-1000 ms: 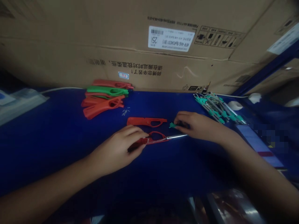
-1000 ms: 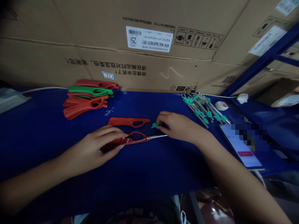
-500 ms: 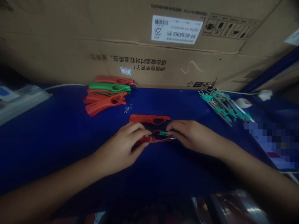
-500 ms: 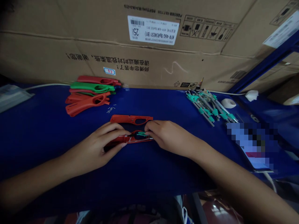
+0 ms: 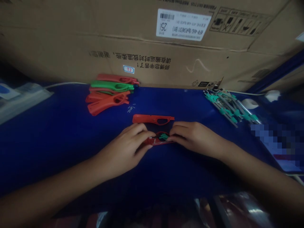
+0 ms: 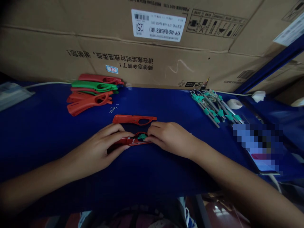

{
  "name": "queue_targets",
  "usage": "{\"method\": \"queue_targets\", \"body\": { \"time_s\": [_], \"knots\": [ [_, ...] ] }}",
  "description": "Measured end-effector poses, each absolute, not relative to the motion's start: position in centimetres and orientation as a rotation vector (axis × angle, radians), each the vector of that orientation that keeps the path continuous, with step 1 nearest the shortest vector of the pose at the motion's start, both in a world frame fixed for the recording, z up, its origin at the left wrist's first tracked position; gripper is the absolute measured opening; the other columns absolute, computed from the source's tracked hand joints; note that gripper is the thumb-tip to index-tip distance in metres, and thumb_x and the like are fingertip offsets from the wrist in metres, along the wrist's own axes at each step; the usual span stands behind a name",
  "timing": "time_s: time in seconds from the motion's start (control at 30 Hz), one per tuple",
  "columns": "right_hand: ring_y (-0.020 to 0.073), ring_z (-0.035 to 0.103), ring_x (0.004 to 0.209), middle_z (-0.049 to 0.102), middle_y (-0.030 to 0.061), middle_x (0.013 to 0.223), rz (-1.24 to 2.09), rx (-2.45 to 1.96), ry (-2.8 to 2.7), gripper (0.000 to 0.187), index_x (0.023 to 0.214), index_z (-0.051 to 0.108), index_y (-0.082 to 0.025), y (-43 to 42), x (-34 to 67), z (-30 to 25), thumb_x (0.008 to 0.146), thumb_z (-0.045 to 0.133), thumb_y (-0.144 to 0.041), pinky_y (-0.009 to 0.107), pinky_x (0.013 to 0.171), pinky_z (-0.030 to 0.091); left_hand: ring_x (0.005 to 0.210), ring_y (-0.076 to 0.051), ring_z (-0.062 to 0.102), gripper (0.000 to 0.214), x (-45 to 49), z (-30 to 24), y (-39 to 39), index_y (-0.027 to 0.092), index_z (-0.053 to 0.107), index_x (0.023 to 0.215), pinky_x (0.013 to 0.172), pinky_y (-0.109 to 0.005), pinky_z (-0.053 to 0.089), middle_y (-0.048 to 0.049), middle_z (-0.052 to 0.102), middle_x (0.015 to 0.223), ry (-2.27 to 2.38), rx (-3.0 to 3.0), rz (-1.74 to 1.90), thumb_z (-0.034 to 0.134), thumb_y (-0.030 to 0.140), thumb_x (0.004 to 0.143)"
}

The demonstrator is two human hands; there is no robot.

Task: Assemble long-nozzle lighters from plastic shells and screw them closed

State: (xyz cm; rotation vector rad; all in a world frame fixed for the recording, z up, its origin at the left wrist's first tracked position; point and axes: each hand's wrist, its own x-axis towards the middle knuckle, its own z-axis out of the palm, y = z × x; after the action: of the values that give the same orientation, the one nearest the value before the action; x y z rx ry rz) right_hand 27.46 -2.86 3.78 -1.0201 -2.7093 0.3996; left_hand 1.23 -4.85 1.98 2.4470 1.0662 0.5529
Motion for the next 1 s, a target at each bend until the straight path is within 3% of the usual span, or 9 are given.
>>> {"method": "queue_targets", "body": {
  "time_s": [0.33, 0.63, 1.0],
  "knots": [
    [0.0142, 0.062, 0.075, 0.066, 0.0063, 0.099, 0.11, -0.998, -2.853, 0.021, 0.102, 0.066, -0.015, -3.39, 27.08, 4.13, 0.103, 0.045, -0.02, 0.026, 0.058, 0.041, 0.103, -0.021, 0.06, 0.023, 1.33, 2.07, -4.72, 0.022, 0.065, 0.118, 0.095, -0.04, 0.052, -0.0053, 0.059, 0.107, 1.062, 2.443, 0.538, 0.055, 0.024, 0.098],
    [0.013, 0.057, 0.068, 0.067, 0.0036, 0.09, 0.131, -0.923, -2.794, 0.018, 0.096, 0.062, -0.015, -3.33, 26.88, 3.63, 0.102, 0.046, -0.02, 0.027, 0.059, 0.036, 0.1, -0.021, 0.062, 0.025, 1.26, 2.0, -4.68, 0.023, 0.066, 0.119, 0.095, -0.04, 0.054, -0.0049, 0.059, 0.105, 1.056, 2.356, 0.547, 0.059, 0.025, 0.095],
    [0.0113, 0.051, 0.061, 0.066, 0.0041, 0.087, -0.069, -0.782, -2.744, 0.022, 0.091, 0.062, -0.014, -3.56, 26.69, 3.3, 0.103, 0.043, -0.018, 0.027, 0.055, 0.032, 0.096, -0.021, 0.064, 0.024, 1.42, 1.91, -4.49, 0.021, 0.067, 0.114, 0.091, -0.039, 0.056, -0.0048, 0.062, 0.104, 1.078, 2.303, 0.567, 0.063, 0.024, 0.091]
  ]
}}
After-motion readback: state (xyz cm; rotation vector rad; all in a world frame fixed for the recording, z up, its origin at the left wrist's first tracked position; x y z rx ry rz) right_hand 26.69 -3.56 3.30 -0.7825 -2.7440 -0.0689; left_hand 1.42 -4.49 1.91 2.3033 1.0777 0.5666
